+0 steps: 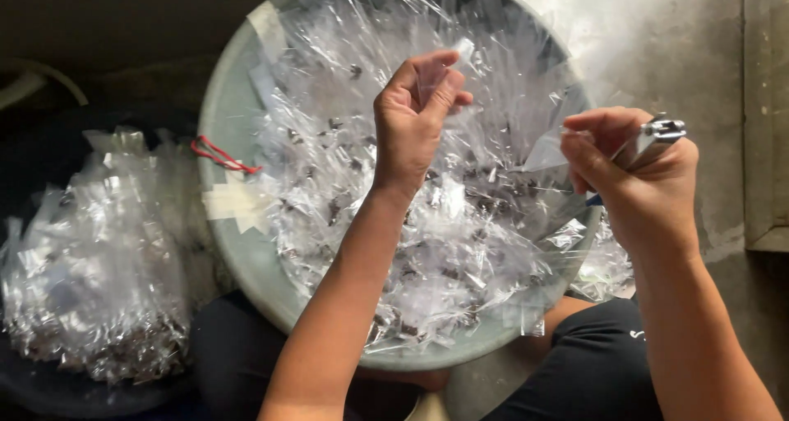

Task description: Trimming excess plastic from small packaged items using nail clippers and sorting them into a separate basin.

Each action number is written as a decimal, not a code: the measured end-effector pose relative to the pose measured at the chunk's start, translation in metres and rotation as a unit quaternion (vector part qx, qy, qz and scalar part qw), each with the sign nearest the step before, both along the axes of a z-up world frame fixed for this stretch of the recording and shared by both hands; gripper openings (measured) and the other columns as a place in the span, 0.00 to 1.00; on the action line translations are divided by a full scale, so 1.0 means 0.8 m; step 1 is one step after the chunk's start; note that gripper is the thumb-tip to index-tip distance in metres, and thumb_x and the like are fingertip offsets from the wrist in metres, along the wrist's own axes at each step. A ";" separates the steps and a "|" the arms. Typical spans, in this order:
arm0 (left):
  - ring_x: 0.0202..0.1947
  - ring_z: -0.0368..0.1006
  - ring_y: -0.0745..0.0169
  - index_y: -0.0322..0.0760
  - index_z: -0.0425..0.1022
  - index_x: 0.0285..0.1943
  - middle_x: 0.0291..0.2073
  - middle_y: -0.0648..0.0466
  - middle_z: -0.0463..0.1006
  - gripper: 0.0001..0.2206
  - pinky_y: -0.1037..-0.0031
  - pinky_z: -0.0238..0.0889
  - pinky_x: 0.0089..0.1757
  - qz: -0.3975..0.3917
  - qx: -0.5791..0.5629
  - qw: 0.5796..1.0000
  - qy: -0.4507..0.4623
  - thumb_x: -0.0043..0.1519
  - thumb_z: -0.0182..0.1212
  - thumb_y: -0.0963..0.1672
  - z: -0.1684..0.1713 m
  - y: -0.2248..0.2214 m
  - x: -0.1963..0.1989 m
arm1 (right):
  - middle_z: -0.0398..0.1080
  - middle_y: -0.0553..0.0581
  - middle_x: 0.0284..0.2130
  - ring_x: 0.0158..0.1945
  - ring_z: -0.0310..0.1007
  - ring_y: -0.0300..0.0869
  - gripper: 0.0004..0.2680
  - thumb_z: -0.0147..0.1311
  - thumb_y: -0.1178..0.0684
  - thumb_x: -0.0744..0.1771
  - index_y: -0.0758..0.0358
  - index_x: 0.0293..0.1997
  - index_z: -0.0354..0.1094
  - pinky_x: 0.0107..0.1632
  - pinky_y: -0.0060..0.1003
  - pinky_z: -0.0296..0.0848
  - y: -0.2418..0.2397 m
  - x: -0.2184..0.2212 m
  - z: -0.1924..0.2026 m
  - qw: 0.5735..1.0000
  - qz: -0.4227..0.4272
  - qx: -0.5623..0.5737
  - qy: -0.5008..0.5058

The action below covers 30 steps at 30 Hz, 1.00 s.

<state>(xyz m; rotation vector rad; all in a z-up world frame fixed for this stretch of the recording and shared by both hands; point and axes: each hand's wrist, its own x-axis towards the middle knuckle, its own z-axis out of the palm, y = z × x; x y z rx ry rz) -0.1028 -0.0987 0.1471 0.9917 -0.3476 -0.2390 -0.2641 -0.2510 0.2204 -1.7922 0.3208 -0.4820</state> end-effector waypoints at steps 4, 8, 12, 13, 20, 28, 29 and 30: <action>0.38 0.81 0.62 0.35 0.74 0.54 0.37 0.51 0.83 0.12 0.72 0.80 0.46 -0.016 0.001 1.000 0.005 0.62 0.67 0.38 0.028 0.038 -0.021 | 0.71 0.54 0.33 0.26 0.66 0.34 0.01 0.58 0.62 0.71 0.63 0.43 0.72 0.30 0.23 0.67 0.044 0.014 0.024 0.998 0.058 -0.033 -0.005; 0.42 0.84 0.59 0.34 0.73 0.52 0.39 0.49 0.85 0.14 0.74 0.82 0.44 -0.033 0.058 0.998 -0.010 0.59 0.69 0.40 0.043 0.064 -0.039 | 0.72 0.65 0.55 0.31 0.70 0.34 0.04 0.60 0.60 0.67 0.68 0.38 0.69 0.32 0.23 0.75 0.066 0.033 0.043 0.996 0.086 0.022 0.009; 0.38 0.86 0.57 0.36 0.73 0.49 0.38 0.45 0.85 0.10 0.80 0.82 0.40 -0.058 0.079 0.994 -0.046 0.62 0.67 0.40 0.045 0.081 -0.053 | 0.67 0.52 0.23 0.22 0.64 0.35 0.22 0.62 0.56 0.65 0.76 0.65 0.62 0.27 0.26 0.67 0.066 0.054 0.036 0.989 0.098 0.048 0.101; 0.45 0.84 0.54 0.39 0.73 0.48 0.38 0.44 0.85 0.10 0.75 0.81 0.44 -0.057 0.102 0.992 -0.043 0.60 0.69 0.42 0.046 0.083 -0.056 | 0.68 0.53 0.23 0.21 0.65 0.35 0.14 0.63 0.56 0.65 0.73 0.54 0.69 0.26 0.26 0.66 0.064 0.058 0.029 0.986 0.092 0.067 0.120; 0.54 0.80 0.54 0.43 0.78 0.38 0.44 0.45 0.83 0.03 0.72 0.78 0.52 -0.096 0.027 0.995 -0.025 0.60 0.68 0.43 0.037 0.103 -0.051 | 0.69 0.49 0.32 0.39 0.70 0.37 0.12 0.60 0.54 0.68 0.60 0.22 0.68 0.36 0.27 0.69 0.066 0.055 0.030 0.979 0.198 0.034 0.027; 0.43 0.79 0.61 0.44 0.72 0.28 0.35 0.52 0.81 0.10 0.71 0.78 0.46 -0.061 0.070 0.993 -0.067 0.55 0.71 0.46 0.041 0.101 -0.057 | 0.72 0.57 0.38 0.26 0.70 0.34 0.07 0.60 0.57 0.65 0.67 0.42 0.66 0.28 0.23 0.73 0.059 0.047 0.061 0.967 0.241 0.027 0.077; 0.41 0.78 0.63 0.44 0.72 0.29 0.37 0.52 0.81 0.09 0.74 0.78 0.45 -0.069 0.045 0.995 -0.062 0.56 0.70 0.45 0.043 0.102 -0.058 | 0.70 0.51 0.28 0.24 0.68 0.32 0.21 0.59 0.55 0.65 0.71 0.65 0.66 0.27 0.22 0.69 0.066 0.048 0.073 0.958 0.262 0.038 0.114; 0.41 0.78 0.63 0.44 0.72 0.29 0.37 0.52 0.81 0.09 0.74 0.78 0.45 -0.068 0.045 0.995 -0.063 0.56 0.70 0.45 0.045 0.104 -0.058 | 0.70 0.51 0.28 0.24 0.68 0.32 0.21 0.59 0.55 0.65 0.71 0.65 0.66 0.27 0.22 0.69 0.066 0.048 0.073 0.957 0.263 0.038 0.113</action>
